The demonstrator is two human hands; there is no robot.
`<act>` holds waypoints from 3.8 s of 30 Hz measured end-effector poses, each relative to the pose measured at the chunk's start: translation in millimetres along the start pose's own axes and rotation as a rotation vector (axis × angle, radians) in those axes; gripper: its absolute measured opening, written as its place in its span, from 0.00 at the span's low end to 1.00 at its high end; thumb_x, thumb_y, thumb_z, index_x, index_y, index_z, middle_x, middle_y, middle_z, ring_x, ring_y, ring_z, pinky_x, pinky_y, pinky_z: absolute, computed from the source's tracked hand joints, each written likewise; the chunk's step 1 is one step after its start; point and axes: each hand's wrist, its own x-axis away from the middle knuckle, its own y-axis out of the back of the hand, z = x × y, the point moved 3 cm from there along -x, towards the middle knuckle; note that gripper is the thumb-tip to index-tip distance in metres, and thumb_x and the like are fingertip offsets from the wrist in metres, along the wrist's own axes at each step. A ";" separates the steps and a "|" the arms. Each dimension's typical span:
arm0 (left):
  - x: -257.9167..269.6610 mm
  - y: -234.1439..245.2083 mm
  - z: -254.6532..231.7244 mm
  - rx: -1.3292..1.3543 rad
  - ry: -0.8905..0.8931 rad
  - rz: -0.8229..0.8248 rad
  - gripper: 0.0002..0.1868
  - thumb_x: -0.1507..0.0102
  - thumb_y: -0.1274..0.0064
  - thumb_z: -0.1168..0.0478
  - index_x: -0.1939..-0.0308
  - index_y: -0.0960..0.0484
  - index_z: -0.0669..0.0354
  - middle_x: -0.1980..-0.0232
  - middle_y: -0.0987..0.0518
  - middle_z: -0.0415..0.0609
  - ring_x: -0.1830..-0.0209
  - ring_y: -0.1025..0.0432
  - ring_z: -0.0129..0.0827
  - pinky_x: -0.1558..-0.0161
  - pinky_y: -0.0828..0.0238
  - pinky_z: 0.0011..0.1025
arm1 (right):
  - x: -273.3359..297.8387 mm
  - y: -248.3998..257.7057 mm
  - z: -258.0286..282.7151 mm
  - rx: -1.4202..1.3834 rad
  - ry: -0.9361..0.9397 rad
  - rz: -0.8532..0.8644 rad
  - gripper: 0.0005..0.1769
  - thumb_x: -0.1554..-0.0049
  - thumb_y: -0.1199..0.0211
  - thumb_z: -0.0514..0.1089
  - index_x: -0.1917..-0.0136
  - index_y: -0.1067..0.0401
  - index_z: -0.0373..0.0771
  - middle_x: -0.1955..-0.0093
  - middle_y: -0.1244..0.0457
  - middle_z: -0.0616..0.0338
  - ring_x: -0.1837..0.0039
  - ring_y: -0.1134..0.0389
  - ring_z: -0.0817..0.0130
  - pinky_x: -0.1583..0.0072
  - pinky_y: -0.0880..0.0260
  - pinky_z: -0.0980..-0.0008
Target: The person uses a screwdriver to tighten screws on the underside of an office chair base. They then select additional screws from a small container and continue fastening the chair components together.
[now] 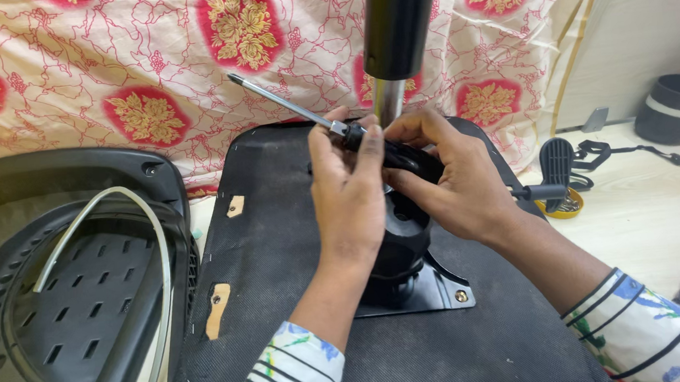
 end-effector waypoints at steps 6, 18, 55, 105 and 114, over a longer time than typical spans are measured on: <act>13.1 -26.0 -19.1 -0.418 0.061 -0.015 0.31 0.33 0.50 0.56 0.28 0.41 0.60 0.49 0.17 0.56 0.48 0.19 0.43 0.46 0.25 0.35 | 13.8 16.9 -5.1 0.014 -0.008 -0.003 0.24 0.44 0.32 0.42 0.37 0.34 0.35 0.44 0.31 0.52 0.41 0.28 0.66 0.41 0.29 0.66; 29.9 -74.2 -21.7 -1.118 0.022 0.040 0.30 0.33 0.53 0.46 0.30 0.33 0.54 0.48 0.18 0.60 0.48 0.24 0.57 0.51 0.30 0.52 | 33.7 80.0 -36.8 -0.067 0.083 0.177 0.17 0.42 0.32 0.43 0.42 0.30 0.35 0.49 0.28 0.57 0.47 0.25 0.69 0.47 0.28 0.69; 160.6 -255.0 217.2 -0.880 1.001 0.629 0.34 0.38 0.48 0.50 0.31 0.34 0.60 0.54 0.15 0.56 0.59 0.19 0.40 0.55 0.22 0.35 | 234.0 175.1 -261.1 0.179 -0.388 0.220 0.29 0.47 0.35 0.32 0.33 0.32 0.44 0.38 0.42 0.51 0.33 0.38 0.53 0.35 0.35 0.56; 159.6 -51.3 73.2 -1.490 -0.272 -0.738 0.52 0.37 0.26 0.61 0.28 0.52 0.74 0.25 0.46 0.68 0.22 0.46 0.59 0.21 0.52 0.49 | 101.3 94.3 -265.7 -0.998 -0.385 0.340 0.35 0.24 0.47 0.51 0.26 0.67 0.29 0.56 0.36 0.55 0.62 0.32 0.74 0.60 0.29 0.77; 131.3 -18.2 83.7 -1.018 -0.061 -0.652 0.42 0.36 0.26 0.58 0.27 0.38 0.64 0.29 0.26 0.55 0.25 0.30 0.43 0.22 0.38 0.37 | 100.3 91.8 -258.8 -1.127 -0.466 0.237 0.52 0.26 0.46 0.46 0.21 0.93 0.45 0.56 0.42 0.63 0.60 0.40 0.81 0.64 0.38 0.82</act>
